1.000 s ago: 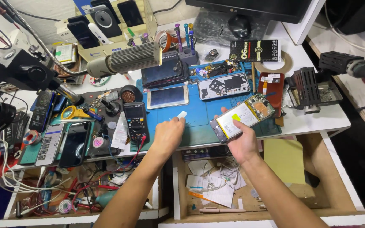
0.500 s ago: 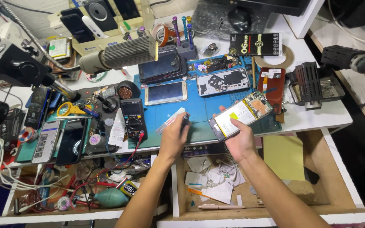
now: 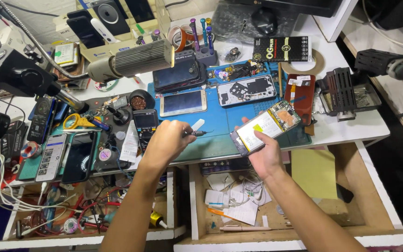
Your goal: Repairing a mobile phone by carefully disassembling internal components on a workbench
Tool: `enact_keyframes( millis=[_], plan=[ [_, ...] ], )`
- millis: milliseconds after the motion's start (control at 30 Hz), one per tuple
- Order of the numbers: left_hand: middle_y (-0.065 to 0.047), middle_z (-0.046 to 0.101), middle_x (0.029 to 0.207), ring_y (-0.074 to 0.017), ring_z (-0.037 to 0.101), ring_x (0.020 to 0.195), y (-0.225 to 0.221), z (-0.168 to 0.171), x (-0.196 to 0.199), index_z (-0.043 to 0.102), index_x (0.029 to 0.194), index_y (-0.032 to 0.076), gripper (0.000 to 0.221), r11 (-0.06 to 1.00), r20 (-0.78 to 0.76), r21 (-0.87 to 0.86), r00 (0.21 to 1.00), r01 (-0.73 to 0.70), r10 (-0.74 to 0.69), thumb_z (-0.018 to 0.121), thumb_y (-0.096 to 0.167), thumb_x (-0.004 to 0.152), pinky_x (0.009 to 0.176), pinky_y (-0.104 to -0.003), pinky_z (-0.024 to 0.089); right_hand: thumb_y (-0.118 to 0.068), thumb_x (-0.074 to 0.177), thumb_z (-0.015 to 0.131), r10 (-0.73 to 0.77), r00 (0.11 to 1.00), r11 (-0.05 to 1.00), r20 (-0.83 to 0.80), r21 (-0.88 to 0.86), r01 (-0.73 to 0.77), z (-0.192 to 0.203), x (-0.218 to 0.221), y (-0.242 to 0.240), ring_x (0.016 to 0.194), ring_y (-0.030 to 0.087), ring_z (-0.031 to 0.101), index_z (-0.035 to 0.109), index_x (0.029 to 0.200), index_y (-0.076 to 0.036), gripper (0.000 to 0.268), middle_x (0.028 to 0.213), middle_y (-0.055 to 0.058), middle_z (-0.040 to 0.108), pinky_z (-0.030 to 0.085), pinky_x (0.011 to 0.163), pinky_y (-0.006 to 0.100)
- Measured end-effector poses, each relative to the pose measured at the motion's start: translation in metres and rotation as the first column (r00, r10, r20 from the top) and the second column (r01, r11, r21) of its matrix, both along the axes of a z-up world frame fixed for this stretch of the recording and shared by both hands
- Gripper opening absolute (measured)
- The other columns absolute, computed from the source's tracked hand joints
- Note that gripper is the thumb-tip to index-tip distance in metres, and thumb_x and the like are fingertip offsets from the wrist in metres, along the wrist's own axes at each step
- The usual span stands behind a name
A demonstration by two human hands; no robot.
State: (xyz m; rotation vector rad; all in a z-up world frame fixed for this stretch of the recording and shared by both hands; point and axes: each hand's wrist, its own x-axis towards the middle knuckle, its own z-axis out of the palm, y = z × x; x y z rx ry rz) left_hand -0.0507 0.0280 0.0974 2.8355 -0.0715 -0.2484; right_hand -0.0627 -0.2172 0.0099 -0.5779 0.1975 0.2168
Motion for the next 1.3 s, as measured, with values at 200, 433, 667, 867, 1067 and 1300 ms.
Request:
enact_keyframes(
  millis=[200, 433, 667, 867, 1067, 1300],
  plan=[
    [-0.004, 0.065, 0.048, -0.0185, 0.069, 0.045, -0.015, -0.030, 0.006, 0.071, 0.085, 0.014, 0.016, 0.919, 0.142, -0.394, 0.989, 0.016, 0.043, 0.083, 0.022, 0.077, 0.058, -0.030, 0.056, -0.008, 0.093, 0.039, 0.002, 1.000, 1.000, 0.002, 0.003, -0.002, -0.003, -0.001, 0.001, 0.146, 0.045, 0.031, -0.002, 0.156, -0.020, 0.076, 0.162, 0.014, 0.032, 0.019, 0.120, 0.062],
    [-0.011, 0.070, 0.086, -0.0310, 0.073, 0.084, -0.017, -0.096, -0.003, 0.076, 0.094, 0.009, 0.016, 0.785, 0.403, -0.609, 0.897, 0.116, 0.180, 0.082, 0.022, 0.088, 0.077, -0.042, 0.059, -0.007, 0.094, 0.039, 0.002, 1.000, 0.999, 0.004, 0.038, -0.002, -0.010, 0.000, 0.002, 0.147, 0.045, 0.030, 0.003, 0.157, -0.022, 0.074, 0.162, 0.014, 0.031, 0.018, 0.121, 0.062],
    [-0.030, 0.074, 0.106, -0.0394, 0.076, 0.090, -0.067, -0.057, -0.027, 0.019, 0.157, -0.001, 0.079, 0.520, 0.396, -0.838, 0.840, 0.165, 0.372, 0.068, 0.008, 0.096, 0.078, -0.047, 0.064, -0.006, 0.095, 0.039, -0.014, 1.000, 1.000, 0.015, -0.009, 0.014, -0.016, 0.002, 0.004, 0.147, 0.045, 0.030, 0.004, 0.157, -0.021, 0.074, 0.163, 0.014, 0.030, 0.019, 0.120, 0.061],
    [-0.022, 0.072, 0.109, -0.0331, 0.076, 0.089, -0.094, -0.104, -0.023, 0.021, 0.151, 0.005, 0.063, 0.472, 0.539, -0.806, 0.772, 0.357, 0.336, 0.059, 0.002, 0.100, 0.073, -0.042, 0.069, -0.004, 0.095, 0.040, -0.019, 1.000, 0.997, 0.009, -0.071, 0.019, -0.011, 0.001, 0.005, 0.146, 0.045, 0.031, 0.006, 0.157, -0.018, 0.073, 0.162, 0.015, 0.031, 0.019, 0.121, 0.061],
    [-0.017, 0.073, 0.103, -0.0298, 0.078, 0.086, -0.105, -0.121, -0.027, 0.030, 0.139, -0.002, 0.053, 0.448, 0.612, -0.767, 0.733, 0.458, 0.298, 0.060, -0.006, 0.097, 0.072, -0.036, 0.070, -0.003, 0.094, 0.041, -0.021, 1.000, 0.991, 0.008, -0.133, 0.022, 0.006, -0.002, 0.010, 0.146, 0.046, 0.030, 0.006, 0.157, -0.014, 0.072, 0.162, 0.016, 0.031, 0.019, 0.120, 0.061],
    [-0.016, 0.073, 0.102, -0.0290, 0.078, 0.086, -0.108, -0.134, -0.028, 0.032, 0.139, -0.001, 0.052, 0.458, 0.609, -0.760, 0.751, 0.461, 0.255, 0.060, -0.007, 0.096, 0.072, -0.035, 0.069, -0.003, 0.094, 0.041, -0.031, 0.999, 0.984, 0.008, -0.178, 0.032, 0.008, -0.003, 0.010, 0.146, 0.045, 0.031, 0.007, 0.156, -0.011, 0.071, 0.161, 0.016, 0.034, 0.018, 0.120, 0.062]
  ],
)
